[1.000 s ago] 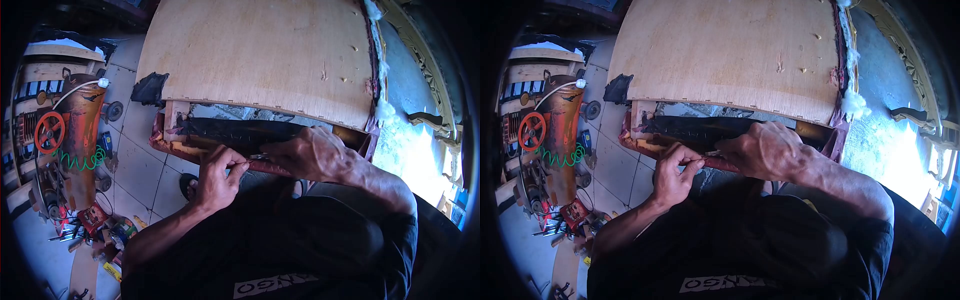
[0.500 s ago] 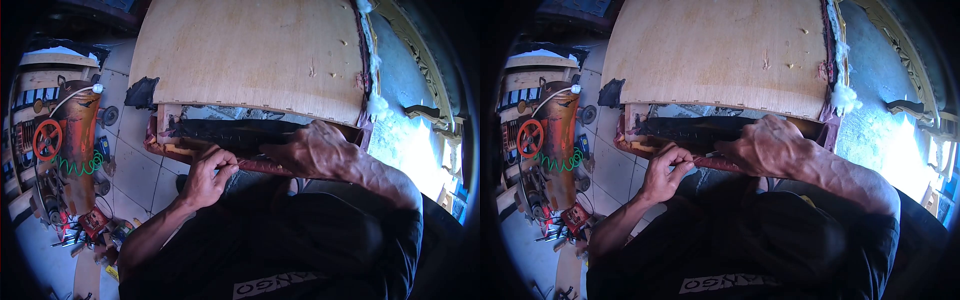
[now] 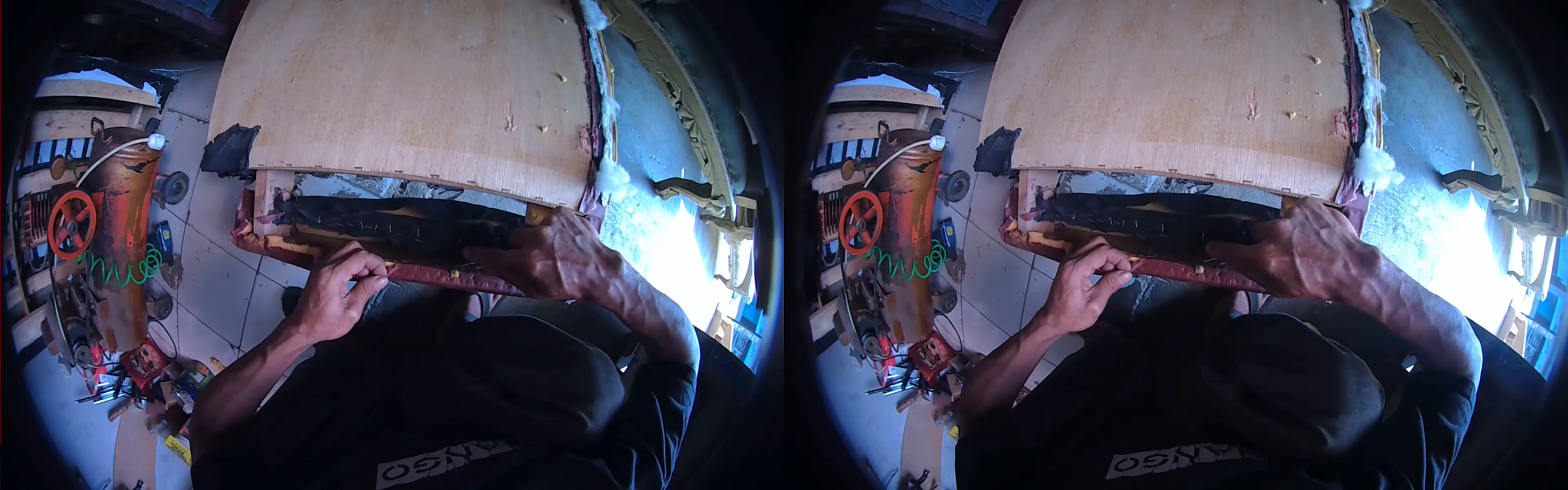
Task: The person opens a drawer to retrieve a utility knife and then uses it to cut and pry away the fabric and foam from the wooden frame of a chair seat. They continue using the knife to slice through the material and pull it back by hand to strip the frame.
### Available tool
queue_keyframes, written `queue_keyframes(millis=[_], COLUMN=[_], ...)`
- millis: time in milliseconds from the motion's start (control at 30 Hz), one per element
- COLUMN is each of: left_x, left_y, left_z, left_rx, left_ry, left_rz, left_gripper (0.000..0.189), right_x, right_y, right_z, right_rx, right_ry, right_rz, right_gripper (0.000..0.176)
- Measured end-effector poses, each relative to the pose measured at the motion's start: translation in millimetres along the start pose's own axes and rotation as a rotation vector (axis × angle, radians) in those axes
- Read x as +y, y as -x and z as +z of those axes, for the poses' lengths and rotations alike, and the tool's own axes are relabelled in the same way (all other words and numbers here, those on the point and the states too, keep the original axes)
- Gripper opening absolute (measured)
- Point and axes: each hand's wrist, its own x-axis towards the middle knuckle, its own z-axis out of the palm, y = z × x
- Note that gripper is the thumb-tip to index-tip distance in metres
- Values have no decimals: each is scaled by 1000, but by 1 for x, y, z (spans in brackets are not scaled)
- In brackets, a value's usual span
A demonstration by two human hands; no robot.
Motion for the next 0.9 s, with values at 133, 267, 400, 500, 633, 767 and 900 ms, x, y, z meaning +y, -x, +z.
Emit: queue_keyframes(millis=[133,267,400,500,633,767,900], left_x=[7,11,4,3,6,6,2], left_y=[0,-3,-2,-3,-6,-7,-4], left_z=[15,21,19,17,13,8,5], left_rx=[110,209,189,160,115,85,32], left_ry=[-62,-293,-142,-103,-83,-82,-35], left_rz=[-26,45,-42,-40,-64,-65,-45], left_gripper=[10,10,11,10,8,8,10], right_x=[0,-11,-13,-12,-6,3,3], right_y=[-19,-46,-53,-54,-54,-45,-34], right_z=[22,29,29,27,24,21,12], right_rx=[146,176,109,113,41,-21,-79], right_ry=[-179,-186,-129,-108,-88,-67,26], right_rz=[41,24,-5,-57,-101,-95,-128], right_gripper=[36,36,32,31,30,30,31])
